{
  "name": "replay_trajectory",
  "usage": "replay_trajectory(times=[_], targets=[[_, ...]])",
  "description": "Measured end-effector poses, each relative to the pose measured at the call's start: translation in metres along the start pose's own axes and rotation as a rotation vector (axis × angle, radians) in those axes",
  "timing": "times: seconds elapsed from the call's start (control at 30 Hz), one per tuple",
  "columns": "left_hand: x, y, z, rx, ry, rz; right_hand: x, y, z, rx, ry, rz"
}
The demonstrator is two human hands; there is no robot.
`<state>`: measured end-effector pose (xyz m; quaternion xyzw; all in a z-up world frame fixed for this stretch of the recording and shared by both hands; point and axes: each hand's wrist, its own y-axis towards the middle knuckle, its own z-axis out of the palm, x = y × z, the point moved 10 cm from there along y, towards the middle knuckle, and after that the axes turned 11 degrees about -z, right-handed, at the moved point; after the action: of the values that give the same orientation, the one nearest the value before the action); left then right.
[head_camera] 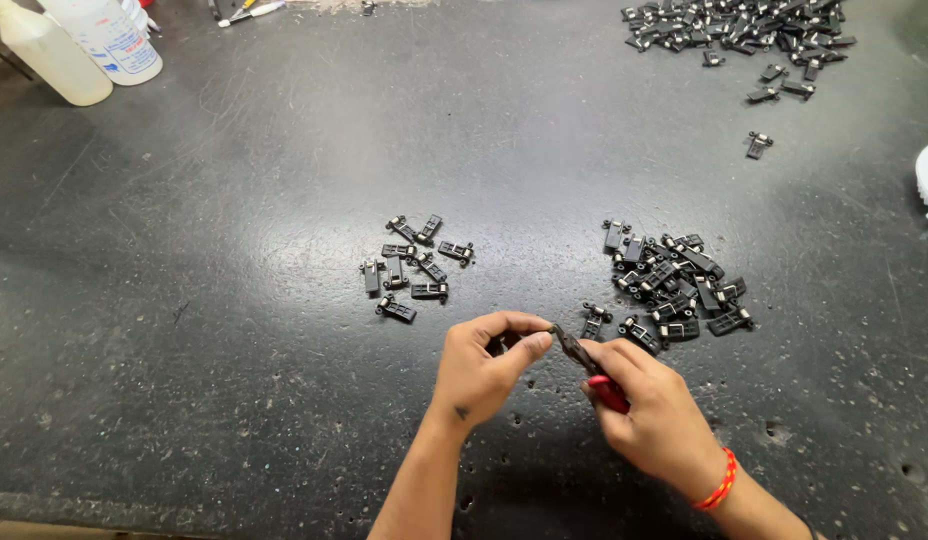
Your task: The person uses red-handled pliers to manipulate small black plastic components on a dark workbench. They repeatedly pick up a component, adjust it with the pliers, and place it into a separate pile, continuing this process throughout the clip.
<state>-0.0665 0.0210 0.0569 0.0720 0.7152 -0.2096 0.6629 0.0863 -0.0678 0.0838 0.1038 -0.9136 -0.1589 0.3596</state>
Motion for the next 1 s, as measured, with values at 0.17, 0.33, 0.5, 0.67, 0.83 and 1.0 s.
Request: replay_trajectory(times=[0.17,0.33,0.5,0.67,0.83,1.0], targets=[[0.007,0.008,-0.004,0.034,-0.235,-0.016,0.019,0.008,-0.004,0.066,-0.223,-0.316],[0.034,0.011,0.037,0.275,-0.339,-0.175,-0.031,0.002,-0.011,-0.115,0.246,0.043],[0.056,0.008,0.063,0.438,-0.486,-0.322,-0.041,0.002,-0.008,-0.163,0.546,-0.018],[0.057,0.008,0.065,0.411,-0.556,-0.364,-0.05,0.001,-0.001,-0.216,0.699,-0.037],[0.031,0.015,0.041,0.182,-0.86,-0.289,-0.062,-0.002,0.019,-0.187,0.636,0.149],[0.017,0.004,0.051,0.162,-0.749,-0.172,-0.036,-0.006,0.049,-0.099,0.653,0.081]])
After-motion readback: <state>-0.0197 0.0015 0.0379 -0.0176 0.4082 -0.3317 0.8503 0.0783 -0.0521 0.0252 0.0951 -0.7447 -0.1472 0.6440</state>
